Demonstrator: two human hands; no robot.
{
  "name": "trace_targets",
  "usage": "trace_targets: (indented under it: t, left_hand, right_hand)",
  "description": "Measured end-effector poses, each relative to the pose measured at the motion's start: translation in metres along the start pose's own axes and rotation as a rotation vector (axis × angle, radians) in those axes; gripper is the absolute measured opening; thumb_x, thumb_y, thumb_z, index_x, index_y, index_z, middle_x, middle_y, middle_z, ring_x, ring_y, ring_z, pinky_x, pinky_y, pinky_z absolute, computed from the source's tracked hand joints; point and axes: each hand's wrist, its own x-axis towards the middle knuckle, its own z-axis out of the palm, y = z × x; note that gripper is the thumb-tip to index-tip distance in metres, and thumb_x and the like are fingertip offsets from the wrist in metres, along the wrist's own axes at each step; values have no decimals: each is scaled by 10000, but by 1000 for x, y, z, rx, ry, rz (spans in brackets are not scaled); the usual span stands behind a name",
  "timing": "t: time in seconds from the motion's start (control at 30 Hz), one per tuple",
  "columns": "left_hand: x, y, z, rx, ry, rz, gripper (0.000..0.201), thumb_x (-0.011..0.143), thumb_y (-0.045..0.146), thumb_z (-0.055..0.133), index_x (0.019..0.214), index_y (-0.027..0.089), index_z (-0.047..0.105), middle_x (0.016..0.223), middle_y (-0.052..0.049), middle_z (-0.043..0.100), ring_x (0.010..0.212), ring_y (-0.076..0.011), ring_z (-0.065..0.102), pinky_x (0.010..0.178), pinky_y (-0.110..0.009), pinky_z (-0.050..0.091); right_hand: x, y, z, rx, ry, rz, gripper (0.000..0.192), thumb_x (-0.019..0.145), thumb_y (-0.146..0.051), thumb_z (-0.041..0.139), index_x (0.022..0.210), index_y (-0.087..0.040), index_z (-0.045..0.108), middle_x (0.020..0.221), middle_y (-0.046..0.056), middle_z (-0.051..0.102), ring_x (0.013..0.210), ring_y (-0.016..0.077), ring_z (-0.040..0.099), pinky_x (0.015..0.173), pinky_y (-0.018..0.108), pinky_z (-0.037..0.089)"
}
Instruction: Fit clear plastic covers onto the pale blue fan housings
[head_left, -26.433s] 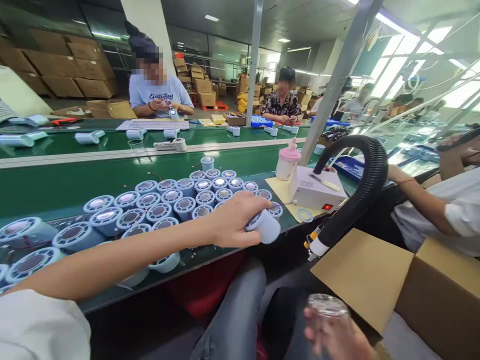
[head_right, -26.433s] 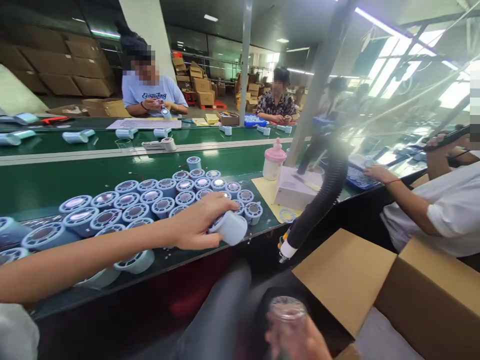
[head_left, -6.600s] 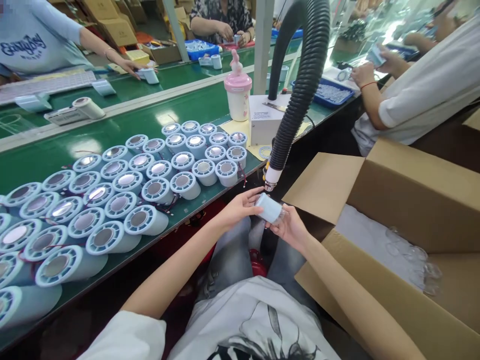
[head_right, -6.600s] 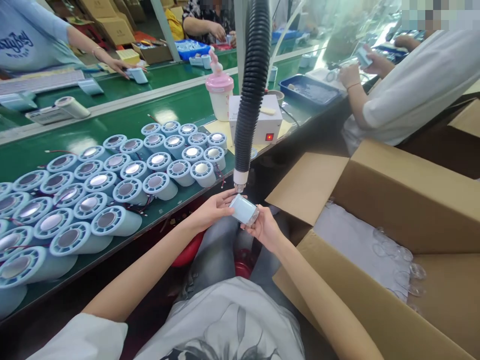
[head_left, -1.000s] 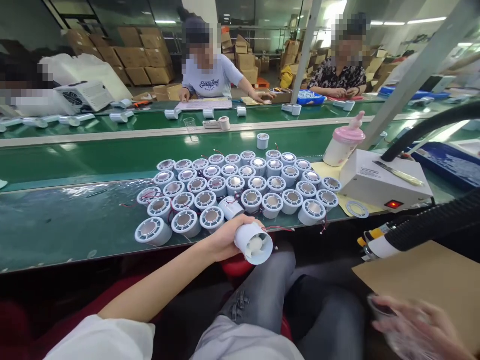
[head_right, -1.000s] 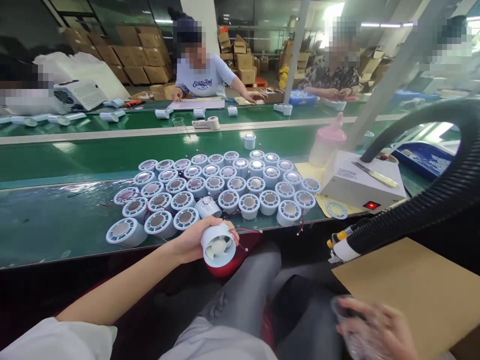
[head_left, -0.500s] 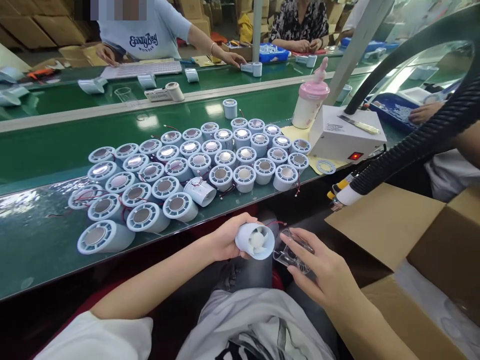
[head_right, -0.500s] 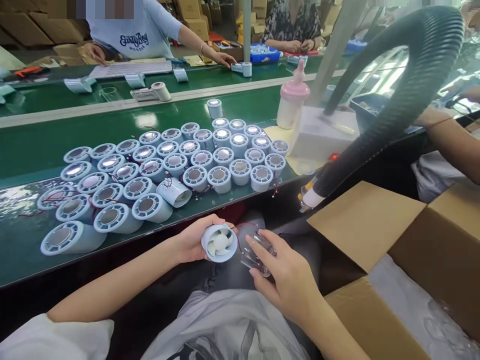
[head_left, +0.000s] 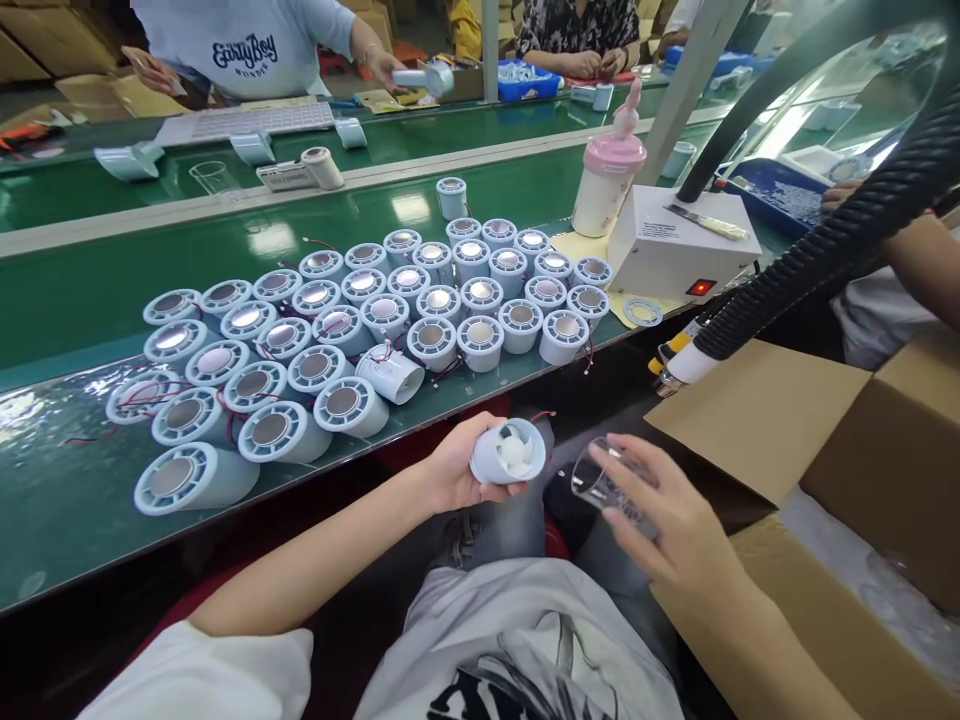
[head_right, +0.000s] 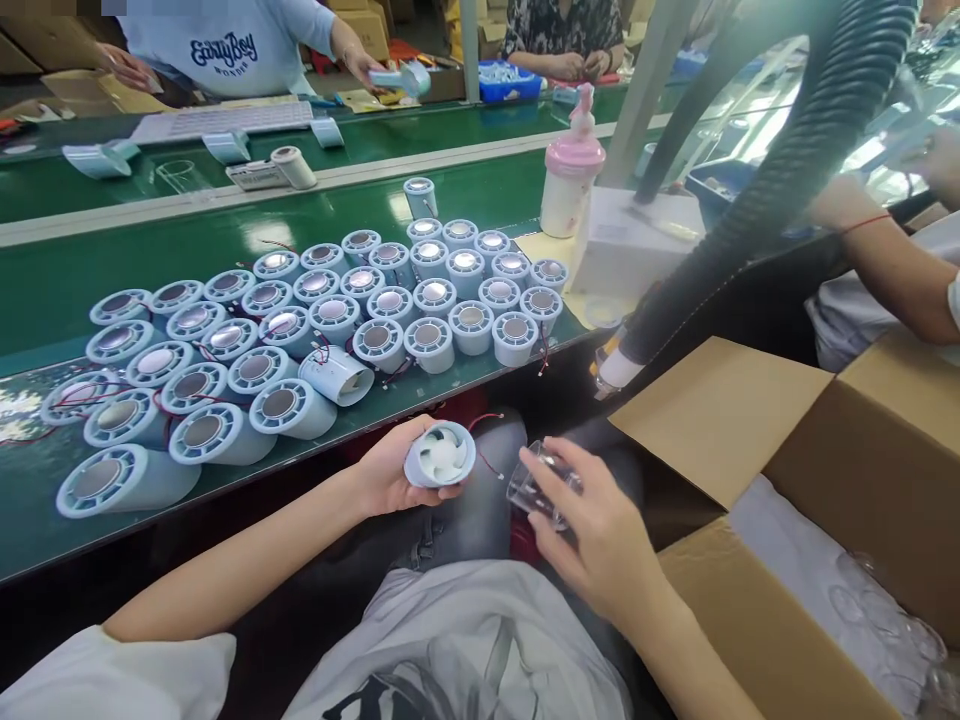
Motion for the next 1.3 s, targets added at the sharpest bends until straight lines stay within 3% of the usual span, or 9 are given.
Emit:
trace_targets:
  t: [0.17, 0.3, 0.43, 0.53, 0.67, 0.8, 0.97, 1.13, 1.3]
  left_hand:
    - [11, -8, 5, 100, -76, -45, 355, 715, 495, 387, 732, 164, 513, 616, -64, 517, 483, -145, 433, 337, -181, 191]
    - [13, -4, 7, 325, -73, 2, 292, 731, 379, 442, 826, 160, 610, 717, -38, 559, 508, -128, 424, 370, -210, 264]
    - [6, 8, 9, 570, -40, 169, 210, 739, 223, 553, 868, 166, 709, 940, -35, 596, 887, -178, 546, 777, -264, 465]
    - [-1, 12, 15, 753, -48, 274, 263, 799, 206, 540, 989, 183, 720, 1070, -49, 595, 1027, -209, 545, 966, -316, 404]
    - [-11, 11, 23, 1038, 19, 384, 254, 818, 212, 550, 1028, 191, 690, 1061, -50, 608, 934, -192, 583, 856, -300, 453]
    - [-19, 9, 26, 1106, 135, 480, 231, 791, 246, 626, 1013, 185, 632, 973, -32, 603, 842, -173, 567, 726, -273, 450]
    - [-17, 3, 20, 1056, 163, 718, 435, 752, 385, 761, 1118, 194, 624, 1001, -46, 560, 877, -172, 562, 779, -291, 481]
    - [-1, -12, 5, 947, 193, 940, 638, 613, 454, 858, 1173, 221, 658, 1058, -74, 494, 1007, -221, 543, 878, -361, 504]
    - [4, -19, 1, 932, 23, 891, 661, 668, 377, 844, 1267, 224, 612, 1298, -141, 519, 1199, -280, 539, 1012, -414, 462]
  right_hand:
    - [-9, -13, 24, -94, 73, -38, 420, 903, -197, 507, 1317, -200, 571, 1413, 180, 415, 1151, 318, 570, 852, 447, 582]
    - [4, -17, 29, -126, 64, 7, 410, 888, -178, 505, 1283, -186, 618, 1455, 215, 371, 1074, 318, 609, 799, 449, 589]
    - [16, -13, 20, -165, 49, -13, 442, 880, -185, 531, 1316, -183, 604, 1453, 225, 401, 1046, 335, 606, 785, 477, 582]
    - [20, -6, 14, -104, -91, 15, 395, 868, -171, 534, 1246, -192, 647, 1432, 190, 455, 1050, 328, 607, 798, 475, 584]
    - [22, 7, 6, 128, -263, 66, 175, 873, -163, 547, 931, -213, 704, 1393, 116, 492, 1164, 288, 574, 880, 410, 568]
    - [26, 13, -5, 131, -269, 31, 135, 848, -100, 572, 850, -196, 667, 1336, 132, 490, 1112, 288, 592, 803, 389, 573]
    - [33, 3, -17, 161, -310, -33, 116, 822, -75, 615, 777, -182, 625, 1240, 125, 523, 913, 252, 633, 662, 346, 547]
    - [33, -6, -18, 471, -167, 143, 219, 928, -225, 584, 719, -176, 626, 1092, 101, 570, 998, 242, 636, 697, 296, 531]
    - [28, -2, -9, 807, -15, 434, 240, 852, -234, 691, 620, -185, 655, 993, 73, 624, 987, 234, 672, 695, 255, 562]
